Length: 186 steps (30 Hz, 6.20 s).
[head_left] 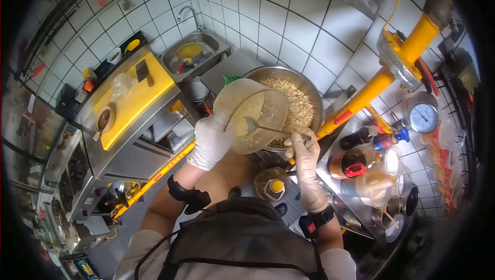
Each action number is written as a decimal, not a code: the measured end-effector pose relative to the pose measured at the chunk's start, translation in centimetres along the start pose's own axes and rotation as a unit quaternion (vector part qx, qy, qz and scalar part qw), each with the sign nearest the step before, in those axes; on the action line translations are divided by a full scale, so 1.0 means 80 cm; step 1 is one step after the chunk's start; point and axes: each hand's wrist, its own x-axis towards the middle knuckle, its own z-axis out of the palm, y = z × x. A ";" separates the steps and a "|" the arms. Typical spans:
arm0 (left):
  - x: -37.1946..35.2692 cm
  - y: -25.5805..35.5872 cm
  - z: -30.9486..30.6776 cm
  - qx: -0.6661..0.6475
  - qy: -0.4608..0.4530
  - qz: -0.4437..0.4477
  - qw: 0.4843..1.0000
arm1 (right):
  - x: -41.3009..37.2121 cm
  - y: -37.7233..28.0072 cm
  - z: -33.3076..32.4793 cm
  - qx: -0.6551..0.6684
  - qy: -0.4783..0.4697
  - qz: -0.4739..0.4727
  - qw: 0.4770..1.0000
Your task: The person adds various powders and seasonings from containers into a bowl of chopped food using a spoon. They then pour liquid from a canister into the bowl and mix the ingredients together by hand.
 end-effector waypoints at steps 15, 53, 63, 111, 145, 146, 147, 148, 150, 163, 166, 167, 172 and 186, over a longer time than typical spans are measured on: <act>0.023 -0.021 0.036 -0.024 0.010 -0.077 0.997 | -0.001 0.063 0.013 0.127 0.053 -0.017 0.990; 0.023 -0.144 0.018 -0.298 0.118 -0.237 0.917 | 0.039 -0.059 -0.036 -0.534 0.105 -0.370 0.753; 0.028 -0.090 0.031 -0.145 0.050 -0.177 0.972 | 0.032 0.025 0.077 -0.115 -0.040 -0.173 0.977; 0.029 -0.102 0.028 -0.235 0.035 -0.227 0.944 | 0.026 0.020 0.090 0.035 0.096 -0.027 0.994; -0.002 0.172 0.101 -0.427 -0.209 -0.110 0.873 | -0.176 -0.139 -0.198 -0.026 0.132 -0.168 0.977; -0.005 0.208 0.106 -0.445 -0.242 -0.121 0.854 | -0.192 -0.148 -0.217 -0.042 0.164 -0.147 0.975; -0.009 0.242 0.111 -0.460 -0.273 -0.132 0.834 | -0.206 -0.154 -0.232 -0.059 0.201 -0.155 0.965; -0.011 0.273 0.119 -0.428 -0.296 -0.092 0.849 | -0.219 -0.157 -0.254 -0.081 0.229 -0.163 0.956; -0.026 0.329 0.145 -0.423 -0.332 -0.069 0.840 | -0.240 -0.163 -0.297 -0.103 0.266 -0.169 0.943; -0.038 0.530 0.318 -0.582 -0.445 -0.038 0.680 | -0.260 -0.246 -0.557 -0.134 0.384 -0.106 0.907; -0.026 0.508 0.306 -0.527 -0.378 -0.075 0.758 | -0.215 -0.241 -0.596 -0.145 0.409 -0.138 0.890; -0.026 0.493 0.303 -0.500 -0.376 -0.094 0.774 | -0.198 -0.231 -0.609 -0.143 0.403 -0.137 0.894; -0.044 0.429 0.262 -0.357 -0.357 -0.175 0.845 | -0.102 -0.148 -0.662 -0.244 0.353 -0.153 0.890; -0.103 0.331 0.220 -0.352 -0.282 -0.296 0.842 | 0.078 0.008 -0.622 -0.248 0.263 -0.003 0.932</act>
